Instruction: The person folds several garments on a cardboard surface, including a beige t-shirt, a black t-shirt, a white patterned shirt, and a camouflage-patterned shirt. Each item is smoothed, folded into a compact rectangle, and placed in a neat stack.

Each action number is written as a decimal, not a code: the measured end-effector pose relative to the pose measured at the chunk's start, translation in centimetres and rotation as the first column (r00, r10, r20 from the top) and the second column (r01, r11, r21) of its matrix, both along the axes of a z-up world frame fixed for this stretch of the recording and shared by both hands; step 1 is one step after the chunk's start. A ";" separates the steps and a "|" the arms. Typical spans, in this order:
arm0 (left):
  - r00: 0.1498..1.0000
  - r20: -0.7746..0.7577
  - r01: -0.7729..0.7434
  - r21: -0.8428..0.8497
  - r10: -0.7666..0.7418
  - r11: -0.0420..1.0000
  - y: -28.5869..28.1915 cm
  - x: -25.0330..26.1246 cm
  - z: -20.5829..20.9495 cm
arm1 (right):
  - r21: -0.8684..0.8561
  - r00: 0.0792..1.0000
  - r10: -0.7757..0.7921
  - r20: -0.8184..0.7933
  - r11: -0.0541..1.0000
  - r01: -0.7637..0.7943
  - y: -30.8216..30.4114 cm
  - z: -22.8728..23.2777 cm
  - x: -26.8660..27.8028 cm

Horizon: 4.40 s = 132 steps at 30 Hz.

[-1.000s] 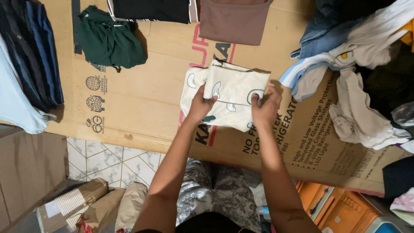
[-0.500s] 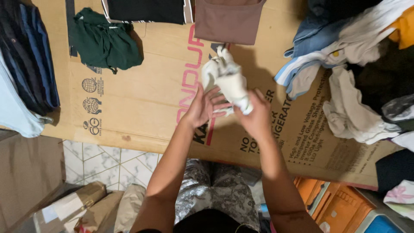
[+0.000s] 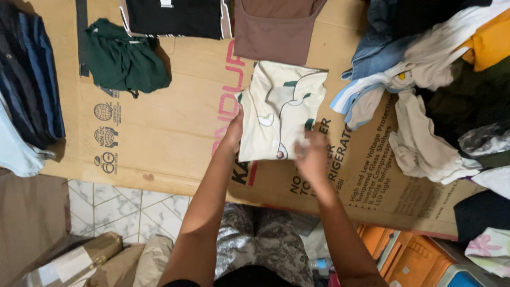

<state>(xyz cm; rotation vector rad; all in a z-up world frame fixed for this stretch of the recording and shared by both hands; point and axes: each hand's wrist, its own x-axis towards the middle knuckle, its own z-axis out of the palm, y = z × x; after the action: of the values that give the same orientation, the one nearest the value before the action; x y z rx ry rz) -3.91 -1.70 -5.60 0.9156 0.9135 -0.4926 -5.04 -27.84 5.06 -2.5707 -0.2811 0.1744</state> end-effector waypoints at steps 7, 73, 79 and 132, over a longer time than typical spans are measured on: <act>0.948 0.084 0.251 0.397 -0.308 0.883 -1.1 -3.2 4.8 | 0.162 0.914 -0.356 -0.193 0.908 0.387 -2.0 -9.1 2.2; 0.361 -0.012 -0.093 0.995 -0.932 -0.048 -5.7 20.0 14.8 | -0.167 0.916 -0.225 0.332 0.942 0.292 0.0 4.8 18.2; 0.077 -0.026 -0.096 0.995 -0.997 -0.034 -21.9 18.4 16.3 | -0.238 0.820 -0.446 0.358 0.806 0.542 -14.8 7.4 13.4; 0.192 0.352 0.236 0.889 -0.916 0.391 -34.6 25.3 32.0 | 0.528 0.867 -0.493 0.073 0.756 0.386 -33.9 11.1 5.8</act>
<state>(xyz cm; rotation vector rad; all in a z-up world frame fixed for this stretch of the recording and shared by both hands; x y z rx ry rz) 21.40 -36.25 26.37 2.0704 -0.4262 -0.3127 0.76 -61.73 16.21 -2.0548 0.2011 -0.3145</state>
